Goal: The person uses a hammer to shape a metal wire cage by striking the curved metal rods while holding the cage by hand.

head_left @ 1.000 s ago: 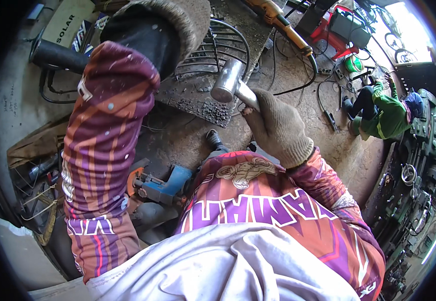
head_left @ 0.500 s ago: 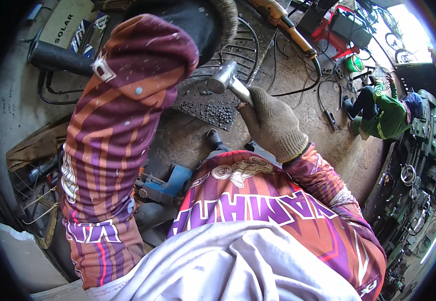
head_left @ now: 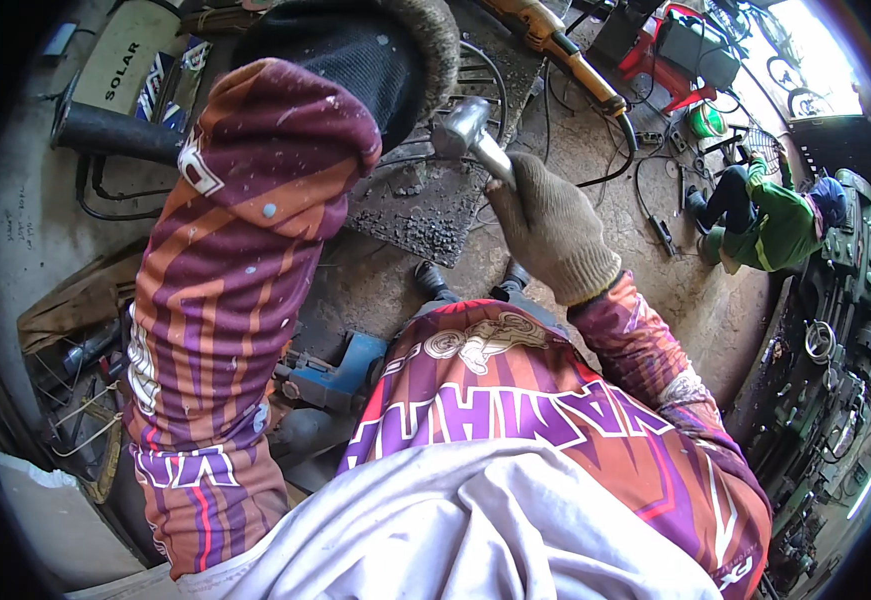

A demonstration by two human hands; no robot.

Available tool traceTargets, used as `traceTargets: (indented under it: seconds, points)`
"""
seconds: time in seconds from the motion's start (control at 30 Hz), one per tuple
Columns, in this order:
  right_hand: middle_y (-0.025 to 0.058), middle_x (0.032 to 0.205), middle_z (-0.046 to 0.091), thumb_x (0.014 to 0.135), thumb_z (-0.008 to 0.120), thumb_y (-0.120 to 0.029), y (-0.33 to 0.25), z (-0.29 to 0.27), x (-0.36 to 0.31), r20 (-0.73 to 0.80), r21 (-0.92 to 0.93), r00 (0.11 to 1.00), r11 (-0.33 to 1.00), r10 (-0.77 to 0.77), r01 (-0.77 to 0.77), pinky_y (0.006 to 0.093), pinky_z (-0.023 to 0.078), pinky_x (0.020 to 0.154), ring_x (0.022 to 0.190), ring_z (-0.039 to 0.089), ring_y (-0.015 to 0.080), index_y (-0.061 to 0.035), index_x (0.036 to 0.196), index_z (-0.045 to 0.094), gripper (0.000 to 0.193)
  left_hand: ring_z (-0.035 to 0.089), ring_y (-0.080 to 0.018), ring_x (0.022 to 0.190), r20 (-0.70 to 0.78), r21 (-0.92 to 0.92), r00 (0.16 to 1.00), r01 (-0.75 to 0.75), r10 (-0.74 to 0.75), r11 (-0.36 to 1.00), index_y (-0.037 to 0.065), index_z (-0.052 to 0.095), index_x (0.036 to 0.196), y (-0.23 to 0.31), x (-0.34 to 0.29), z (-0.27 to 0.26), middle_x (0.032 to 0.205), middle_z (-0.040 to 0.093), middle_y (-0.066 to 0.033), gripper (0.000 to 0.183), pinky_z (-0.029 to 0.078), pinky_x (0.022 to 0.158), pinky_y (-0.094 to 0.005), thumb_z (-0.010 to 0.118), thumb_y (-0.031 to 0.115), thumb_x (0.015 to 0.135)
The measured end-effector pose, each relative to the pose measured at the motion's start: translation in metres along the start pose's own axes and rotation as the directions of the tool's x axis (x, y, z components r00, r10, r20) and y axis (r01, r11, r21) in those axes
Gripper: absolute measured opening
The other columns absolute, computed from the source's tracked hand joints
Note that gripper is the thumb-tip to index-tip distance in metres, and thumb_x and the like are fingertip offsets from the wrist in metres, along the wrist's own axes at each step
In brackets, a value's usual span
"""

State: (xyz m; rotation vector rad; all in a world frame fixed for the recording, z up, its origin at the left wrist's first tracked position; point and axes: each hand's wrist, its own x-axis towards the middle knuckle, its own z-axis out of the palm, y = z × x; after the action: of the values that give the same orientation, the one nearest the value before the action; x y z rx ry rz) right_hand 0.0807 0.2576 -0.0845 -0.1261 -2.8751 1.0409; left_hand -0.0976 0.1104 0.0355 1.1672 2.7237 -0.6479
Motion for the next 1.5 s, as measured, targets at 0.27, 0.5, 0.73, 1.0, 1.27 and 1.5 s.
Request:
traceTargets:
  seconds: [0.27,0.5,0.73,1.0,1.27,1.5]
  points:
    - [0.021,0.08,0.068,0.098,0.06,-0.031,-0.032,-0.017,-0.018,0.083,0.031,0.97,0.974,-0.227,0.225,0.0507,0.053,0.063,0.073,0.069,0.0408,-0.0045,0.108,0.058,0.029,0.072,-0.0343,0.101,0.027,0.013,0.999,-0.027,0.027,1.0,0.004,0.073,0.115,0.004,0.012,-0.008,0.109,0.073,-0.0195,0.029,0.058,0.089,-0.0432,0.059,0.014,0.092]
    - [0.0207,0.076,0.065,0.096,0.062,-0.032,-0.034,-0.028,0.001,0.104,0.077,0.993,0.996,-0.062,0.055,0.0503,0.053,0.066,0.073,0.068,0.0406,-0.0035,0.098,0.057,0.029,0.072,-0.0344,0.1,0.08,0.061,0.996,-0.049,0.044,0.997,0.004,0.073,0.113,0.012,0.026,-0.022,0.109,0.073,-0.0193,0.028,0.058,0.089,-0.0431,0.059,0.015,0.092]
    - [0.0213,0.077,0.063,0.098,0.062,-0.031,-0.01,-0.029,0.016,0.093,0.055,0.995,0.998,-0.038,0.033,0.0501,0.049,0.063,0.072,0.065,0.0433,-0.0033,0.104,0.059,0.028,0.072,-0.0355,0.1,0.023,-0.03,0.998,0.054,-0.053,0.998,0.003,0.075,0.107,0.006,0.02,-0.026,0.105,0.073,-0.0208,0.024,0.059,0.085,-0.0445,0.06,0.013,0.091]
    - [0.0225,0.083,0.066,0.094,0.066,-0.029,-0.02,-0.034,-0.024,0.274,0.203,0.956,0.978,-0.109,0.053,0.0495,0.052,0.068,0.078,0.068,0.0421,-0.0037,0.112,0.06,0.032,0.067,-0.034,0.11,0.008,-0.178,0.983,0.184,-0.186,0.967,0.003,0.066,0.12,-0.005,-0.017,-0.009,0.11,0.07,-0.0201,0.03,0.053,0.096,-0.0447,0.054,0.01,0.093]
    - [0.0084,0.093,0.067,0.095,0.064,-0.015,0.031,-0.048,-0.061,0.116,0.736,0.988,0.659,0.103,-0.155,0.0317,0.052,0.073,0.082,0.065,0.0159,-0.0003,0.129,0.056,0.037,0.069,-0.0318,0.109,-0.168,-0.31,0.968,0.126,-0.185,0.942,0.016,0.063,0.133,0.021,-0.079,0.01,0.12,0.069,-0.0159,0.047,0.055,0.095,-0.0422,0.059,0.001,0.089]
    - [0.014,0.086,0.066,0.102,0.055,-0.025,0.01,-0.066,-0.044,0.289,0.591,0.936,0.733,0.199,-0.338,0.0359,0.052,0.066,0.072,0.066,0.0231,0.0003,0.131,0.054,0.039,0.068,-0.0305,0.103,-0.34,-0.258,0.93,0.055,-0.144,0.965,0.019,0.056,0.14,0.04,-0.111,0.03,0.118,0.066,-0.0119,0.056,0.059,0.081,-0.0419,0.059,0.004,0.086]
